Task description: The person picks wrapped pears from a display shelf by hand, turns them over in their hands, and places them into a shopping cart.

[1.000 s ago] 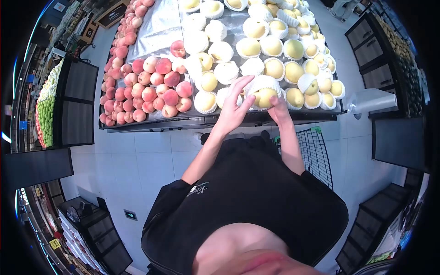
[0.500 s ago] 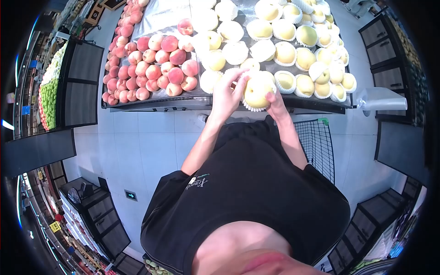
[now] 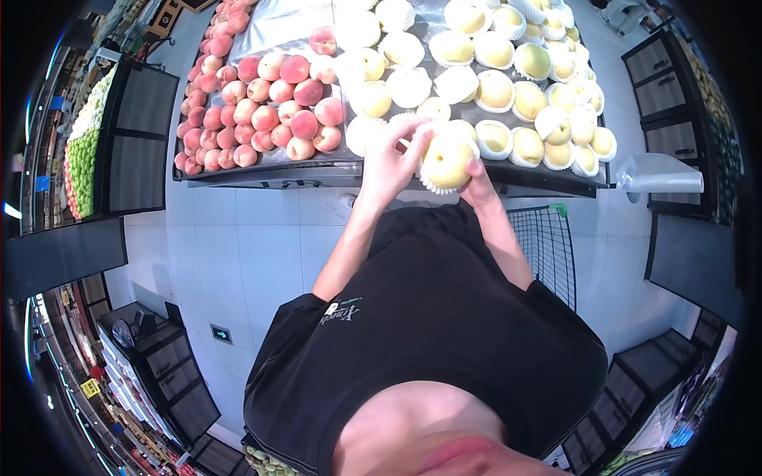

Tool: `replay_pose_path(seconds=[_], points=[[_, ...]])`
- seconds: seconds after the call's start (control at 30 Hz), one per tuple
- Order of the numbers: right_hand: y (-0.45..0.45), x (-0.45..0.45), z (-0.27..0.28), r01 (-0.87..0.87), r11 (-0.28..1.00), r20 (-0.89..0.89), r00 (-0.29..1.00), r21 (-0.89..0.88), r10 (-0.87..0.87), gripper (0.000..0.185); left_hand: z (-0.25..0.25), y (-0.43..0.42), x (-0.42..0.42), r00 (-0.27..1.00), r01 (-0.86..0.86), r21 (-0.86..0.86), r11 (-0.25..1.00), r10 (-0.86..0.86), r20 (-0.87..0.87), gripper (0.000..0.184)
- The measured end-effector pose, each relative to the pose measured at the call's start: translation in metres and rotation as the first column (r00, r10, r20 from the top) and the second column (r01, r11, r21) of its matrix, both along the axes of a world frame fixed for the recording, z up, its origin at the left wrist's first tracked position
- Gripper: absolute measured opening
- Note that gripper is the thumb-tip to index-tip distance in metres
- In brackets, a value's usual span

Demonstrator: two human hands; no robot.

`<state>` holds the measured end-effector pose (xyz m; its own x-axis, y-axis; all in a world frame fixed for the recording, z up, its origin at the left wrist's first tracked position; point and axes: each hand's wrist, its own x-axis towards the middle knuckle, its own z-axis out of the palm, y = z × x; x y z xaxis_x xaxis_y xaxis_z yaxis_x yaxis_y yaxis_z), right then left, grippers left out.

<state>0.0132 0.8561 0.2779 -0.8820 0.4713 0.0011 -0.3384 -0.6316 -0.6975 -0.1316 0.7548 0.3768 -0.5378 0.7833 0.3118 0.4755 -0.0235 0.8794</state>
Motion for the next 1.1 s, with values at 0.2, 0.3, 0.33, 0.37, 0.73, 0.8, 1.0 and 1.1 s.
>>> replay_pose_path(seconds=[0.2, 0.3, 0.33, 0.37, 0.73, 0.8, 1.0, 1.1], points=[[-0.003, 0.004, -0.012, -0.075, 0.991, -0.132, 0.989, -0.112, 0.060, 0.094, 0.022, -0.003, 0.013, 0.987, -0.027, 0.069, 0.997, 0.037, -0.155, 0.020], [-0.004, 0.005, -0.011, -0.062, 0.991, -0.128, 0.991, -0.118, 0.046, 0.094, 0.022, -0.001, 0.014, 0.990, -0.034, 0.081, 0.996, 0.045, -0.137, 0.018], [-0.005, 0.004, -0.010, -0.054, 0.991, -0.121, 0.992, -0.124, 0.039, 0.094, 0.022, -0.001, 0.014, 0.990, -0.035, 0.089, 0.995, 0.047, -0.133, 0.018], [-0.005, 0.004, -0.012, -0.051, 0.988, -0.125, 0.992, -0.146, 0.032, 0.093, 0.022, -0.001, 0.014, 0.990, -0.037, 0.089, 0.995, 0.049, -0.133, 0.018], [-0.015, -0.001, -0.010, -0.150, 0.959, -0.179, 0.978, -0.241, 0.108, 0.093, 0.012, -0.002, 0.013, 0.993, -0.085, 0.052, 0.995, 0.088, -0.077, 0.017], [-0.016, -0.002, -0.012, -0.189, 0.949, -0.211, 0.968, -0.250, 0.137, 0.093, 0.013, -0.003, 0.013, 0.994, -0.086, 0.032, 0.996, 0.088, -0.066, 0.015], [-0.017, -0.010, 0.006, 0.023, 0.981, 0.042, 0.999, -0.193, -0.015, 0.083, 0.007, -0.008, 0.006, 0.988, 0.050, -0.019, 0.999, -0.052, -0.142, 0.050], [-0.013, -0.011, 0.022, 0.063, 0.989, 0.120, 0.992, -0.133, -0.047, 0.078, -0.004, -0.009, 0.011, 0.953, 0.133, -0.052, 0.990, -0.142, -0.267, 0.078]])
